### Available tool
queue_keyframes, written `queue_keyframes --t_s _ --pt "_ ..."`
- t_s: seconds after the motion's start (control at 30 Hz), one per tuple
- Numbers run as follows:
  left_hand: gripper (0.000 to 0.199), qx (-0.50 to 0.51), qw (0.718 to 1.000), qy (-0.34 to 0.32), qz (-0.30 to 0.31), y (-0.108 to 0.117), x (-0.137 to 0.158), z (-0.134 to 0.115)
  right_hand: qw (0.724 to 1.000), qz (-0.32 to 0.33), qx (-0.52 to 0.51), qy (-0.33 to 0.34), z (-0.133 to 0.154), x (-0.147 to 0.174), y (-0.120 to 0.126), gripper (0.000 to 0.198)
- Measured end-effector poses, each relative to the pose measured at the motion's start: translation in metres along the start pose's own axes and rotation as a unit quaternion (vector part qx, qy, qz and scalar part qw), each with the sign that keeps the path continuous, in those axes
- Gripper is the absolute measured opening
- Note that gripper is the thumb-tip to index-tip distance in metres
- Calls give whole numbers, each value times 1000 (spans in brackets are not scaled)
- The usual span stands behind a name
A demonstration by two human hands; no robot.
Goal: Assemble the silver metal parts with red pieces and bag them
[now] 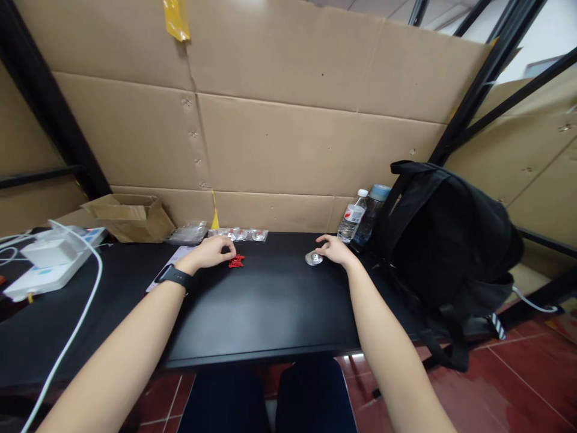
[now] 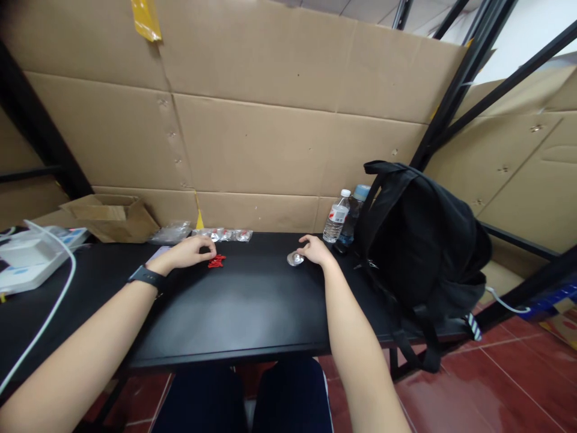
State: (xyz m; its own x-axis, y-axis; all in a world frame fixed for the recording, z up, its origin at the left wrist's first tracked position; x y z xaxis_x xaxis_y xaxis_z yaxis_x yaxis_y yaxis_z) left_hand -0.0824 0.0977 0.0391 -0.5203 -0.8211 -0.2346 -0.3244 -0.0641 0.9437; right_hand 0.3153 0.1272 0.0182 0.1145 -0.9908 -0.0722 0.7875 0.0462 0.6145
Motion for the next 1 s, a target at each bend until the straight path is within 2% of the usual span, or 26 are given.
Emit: queue_keyframes --t_s 0.17,0.33,0.43,0.53,0.63,0.8,1.0 --pt "37 -18 999 27 1 -5 -1 5 998 1 67 -22 -10 -4 -4 40" --pt "40 -111 987 107 -35 -9 0 17 997 -1 80 -15 -5 -3 -7 37" --pt "49 -141 978 155 -22 -17 2 25 996 -5 92 -13 -2 -2 -8 31" --pt "57 -128 974 187 4 -26 3 29 994 -13 103 -12 -1 -1 -10 27" --pt "61 -110 974 198 16 -31 2 28 994 -18 109 -5 0 -1 -10 24" --pt "63 -112 972 206 -2 -30 0 29 994 -18 104 7 5 -1 -9 20" --pt "63 -117 970 212 15 -36 1 34 995 -24 101 2 8 1 -7 17"
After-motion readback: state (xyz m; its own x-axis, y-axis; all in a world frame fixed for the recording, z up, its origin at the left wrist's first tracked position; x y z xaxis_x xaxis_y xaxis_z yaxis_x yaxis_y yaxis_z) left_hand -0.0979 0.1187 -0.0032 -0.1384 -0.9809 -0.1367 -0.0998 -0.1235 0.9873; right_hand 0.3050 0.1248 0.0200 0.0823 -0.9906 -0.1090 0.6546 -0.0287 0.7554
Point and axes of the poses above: each hand's wrist, its own x-axis away from the middle knuckle, its own y-axis out of the back of the hand, z = x × y, the point moved 7 cm from there along -x, towards the middle knuckle, and after that the axes turned 5 degrees about -x, right-handed, at the moved point
